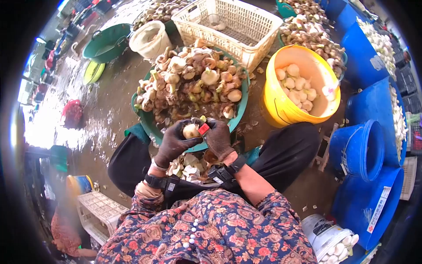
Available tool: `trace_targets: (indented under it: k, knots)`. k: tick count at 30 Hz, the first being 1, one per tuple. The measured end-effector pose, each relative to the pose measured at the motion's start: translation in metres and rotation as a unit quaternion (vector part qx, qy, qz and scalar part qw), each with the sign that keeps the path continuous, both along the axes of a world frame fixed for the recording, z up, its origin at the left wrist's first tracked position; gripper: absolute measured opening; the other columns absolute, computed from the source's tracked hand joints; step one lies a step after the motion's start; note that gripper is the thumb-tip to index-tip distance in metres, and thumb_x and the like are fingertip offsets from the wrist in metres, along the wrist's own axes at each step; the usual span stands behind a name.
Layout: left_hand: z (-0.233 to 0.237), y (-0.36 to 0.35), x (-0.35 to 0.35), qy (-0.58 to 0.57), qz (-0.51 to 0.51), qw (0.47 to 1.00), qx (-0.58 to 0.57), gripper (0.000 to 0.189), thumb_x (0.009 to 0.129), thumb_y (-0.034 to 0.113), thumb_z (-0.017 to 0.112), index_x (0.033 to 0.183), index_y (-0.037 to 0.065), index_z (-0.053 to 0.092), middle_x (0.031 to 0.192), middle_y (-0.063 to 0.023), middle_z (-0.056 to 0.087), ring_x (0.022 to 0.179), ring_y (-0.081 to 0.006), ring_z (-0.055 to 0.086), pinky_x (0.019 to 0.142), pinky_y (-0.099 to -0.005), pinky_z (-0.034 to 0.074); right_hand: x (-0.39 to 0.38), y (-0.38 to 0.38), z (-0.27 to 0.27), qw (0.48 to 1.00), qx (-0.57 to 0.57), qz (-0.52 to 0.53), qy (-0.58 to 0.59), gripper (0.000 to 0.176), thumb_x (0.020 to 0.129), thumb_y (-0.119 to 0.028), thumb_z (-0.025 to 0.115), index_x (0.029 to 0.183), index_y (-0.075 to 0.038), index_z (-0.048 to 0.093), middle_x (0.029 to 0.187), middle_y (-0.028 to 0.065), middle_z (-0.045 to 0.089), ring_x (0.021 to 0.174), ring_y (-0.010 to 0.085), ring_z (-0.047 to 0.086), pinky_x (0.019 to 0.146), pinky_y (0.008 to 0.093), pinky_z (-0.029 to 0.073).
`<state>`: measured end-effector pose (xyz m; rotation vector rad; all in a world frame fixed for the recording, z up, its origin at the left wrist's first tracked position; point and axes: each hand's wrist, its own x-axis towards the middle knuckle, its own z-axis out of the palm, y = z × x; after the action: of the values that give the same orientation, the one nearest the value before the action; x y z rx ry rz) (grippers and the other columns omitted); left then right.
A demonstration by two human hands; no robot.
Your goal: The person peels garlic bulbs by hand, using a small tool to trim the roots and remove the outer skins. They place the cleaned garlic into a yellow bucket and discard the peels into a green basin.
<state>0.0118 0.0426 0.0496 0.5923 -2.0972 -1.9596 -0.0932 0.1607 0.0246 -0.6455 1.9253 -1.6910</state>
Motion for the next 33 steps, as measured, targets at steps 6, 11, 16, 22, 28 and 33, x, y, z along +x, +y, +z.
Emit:
trace_targets:
  k: [6, 11, 16, 22, 28, 33]
  knots:
    - [-0.003, 0.008, 0.012, -0.051, 0.041, 0.972, -0.226, 0.054, 0.058, 0.023, 0.082, 0.102, 0.001, 0.060, 0.090, -0.0118, 0.059, 0.083, -0.0222, 0.059, 0.074, -0.0320, 0.047, 0.006, 0.000, -0.002, 0.993, 0.078, 0.055, 0.073, 0.021, 0.079, -0.020, 0.060, 0.083, 0.001, 0.062, 0.071, 0.0241, 0.058, 0.068, 0.0380, 0.059, 0.057, 0.0391, 0.044]
    - [-0.009, 0.004, 0.011, -0.051, 0.044, 0.962, -0.266, 0.054, 0.057, 0.021, 0.082, 0.102, 0.001, 0.059, 0.094, -0.0115, 0.060, 0.087, -0.0213, 0.059, 0.077, -0.0321, 0.047, 0.007, -0.002, -0.011, 0.987, 0.123, 0.061, 0.080, 0.021, 0.079, -0.019, 0.059, 0.083, 0.002, 0.061, 0.069, 0.0236, 0.057, 0.067, 0.0372, 0.058, 0.058, 0.0396, 0.044]
    - [-0.003, -0.002, 0.017, -0.062, 0.044, 0.997, -0.028, 0.050, 0.063, 0.014, 0.079, 0.106, 0.000, 0.057, 0.097, -0.0075, 0.061, 0.089, -0.0161, 0.058, 0.078, -0.0303, 0.048, -0.001, 0.003, -0.014, 0.988, 0.032, 0.151, 0.021, 0.018, 0.081, -0.015, 0.056, 0.089, 0.002, 0.061, 0.074, 0.0154, 0.062, 0.067, 0.0238, 0.059, 0.061, 0.0337, 0.045]
    - [-0.033, 0.015, 0.013, 0.033, 0.116, 0.979, 0.163, 0.054, 0.070, 0.013, 0.076, 0.114, -0.003, 0.050, 0.099, -0.0084, 0.062, 0.088, -0.0122, 0.059, 0.073, -0.0247, 0.050, 0.009, 0.007, -0.004, 0.882, -0.054, 0.208, -0.420, 0.033, 0.091, -0.027, 0.049, 0.116, -0.005, 0.051, 0.089, -0.0004, 0.060, 0.075, 0.0095, 0.055, 0.066, 0.0254, 0.046]
    - [-0.042, 0.002, 0.022, 0.089, 0.085, 0.964, -0.236, 0.057, 0.064, 0.020, 0.079, 0.114, 0.006, 0.054, 0.105, -0.0105, 0.060, 0.093, -0.0234, 0.059, 0.084, -0.0335, 0.045, 0.009, 0.011, -0.032, 0.877, -0.079, 0.231, -0.413, 0.050, 0.091, -0.045, 0.043, 0.124, -0.008, 0.043, 0.102, 0.0046, 0.058, 0.084, 0.0138, 0.059, 0.067, 0.0272, 0.050]
    - [-0.022, -0.003, 0.035, -0.048, -0.044, 0.980, -0.188, 0.035, 0.073, 0.019, 0.070, 0.104, 0.006, 0.061, 0.093, -0.0156, 0.063, 0.086, -0.0285, 0.061, 0.076, -0.0336, 0.048, -0.017, 0.021, -0.052, 0.839, 0.026, 0.376, -0.391, 0.039, 0.095, -0.035, 0.037, 0.117, -0.004, 0.049, 0.099, 0.0049, 0.059, 0.085, 0.0147, 0.058, 0.073, 0.0264, 0.048]
